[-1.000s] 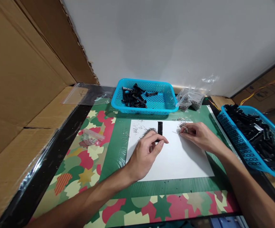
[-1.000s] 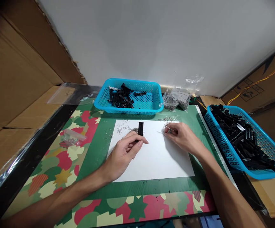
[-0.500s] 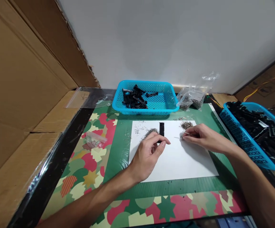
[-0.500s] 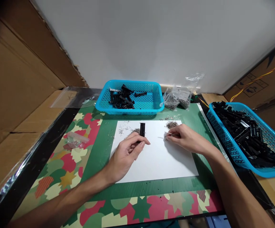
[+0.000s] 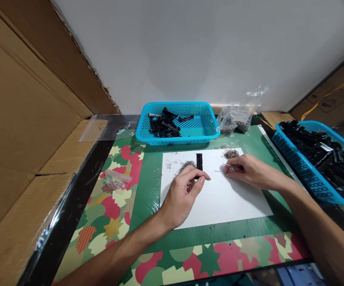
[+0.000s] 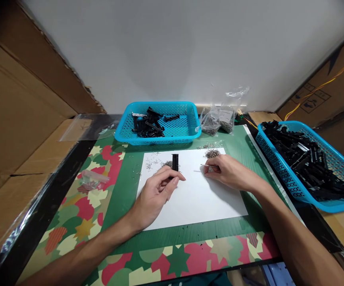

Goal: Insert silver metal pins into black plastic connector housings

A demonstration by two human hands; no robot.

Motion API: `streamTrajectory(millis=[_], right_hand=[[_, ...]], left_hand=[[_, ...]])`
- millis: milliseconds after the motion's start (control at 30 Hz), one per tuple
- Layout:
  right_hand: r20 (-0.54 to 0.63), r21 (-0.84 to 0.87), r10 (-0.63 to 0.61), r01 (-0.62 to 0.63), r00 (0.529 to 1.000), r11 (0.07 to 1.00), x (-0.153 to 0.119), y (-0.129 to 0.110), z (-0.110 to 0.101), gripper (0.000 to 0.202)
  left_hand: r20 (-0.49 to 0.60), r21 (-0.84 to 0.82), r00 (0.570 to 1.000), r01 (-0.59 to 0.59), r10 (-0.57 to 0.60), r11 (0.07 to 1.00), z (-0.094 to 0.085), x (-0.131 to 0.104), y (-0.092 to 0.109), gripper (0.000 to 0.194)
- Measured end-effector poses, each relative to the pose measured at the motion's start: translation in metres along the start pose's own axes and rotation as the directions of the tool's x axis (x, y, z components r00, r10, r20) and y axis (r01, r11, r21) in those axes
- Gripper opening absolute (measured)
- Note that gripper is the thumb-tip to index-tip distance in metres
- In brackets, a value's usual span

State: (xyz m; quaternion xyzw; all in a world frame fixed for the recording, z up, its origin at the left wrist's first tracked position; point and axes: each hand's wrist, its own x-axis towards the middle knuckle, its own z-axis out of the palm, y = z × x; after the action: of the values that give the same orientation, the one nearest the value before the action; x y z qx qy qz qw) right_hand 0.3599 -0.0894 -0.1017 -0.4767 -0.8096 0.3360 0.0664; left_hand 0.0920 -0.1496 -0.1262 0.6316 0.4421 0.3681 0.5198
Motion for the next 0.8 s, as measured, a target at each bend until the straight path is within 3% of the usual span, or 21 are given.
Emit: streamTrajectory(millis=[333, 567, 800], right_hand=[[-0.119, 0.174, 0.009, 0.012, 0.993, 0.985, -0.002, -0.002, -0.005, 0.035], [-0.112, -0.003, 0.032, -0.033, 0.993, 0.999, 0.000, 0.005, -0.005, 0.024], [-0.102, -0.034, 0.068, -0.072, 0.992, 0.997, 0.000, 0.010, -0.005, 0.019]], left_hand=[[-0.001, 0.011, 1.000, -0.003, 0.003, 1.000, 0.000, 0.000, 0.002, 0.028], [0.004, 0.041, 1.000, -0.022, 0.022, 0.999, 0.000, -0.001, 0.002, 0.031], [0.005, 0.042, 1.000, -0.020, 0.019, 0.999, 0.001, -0.001, 0.000, 0.031]])
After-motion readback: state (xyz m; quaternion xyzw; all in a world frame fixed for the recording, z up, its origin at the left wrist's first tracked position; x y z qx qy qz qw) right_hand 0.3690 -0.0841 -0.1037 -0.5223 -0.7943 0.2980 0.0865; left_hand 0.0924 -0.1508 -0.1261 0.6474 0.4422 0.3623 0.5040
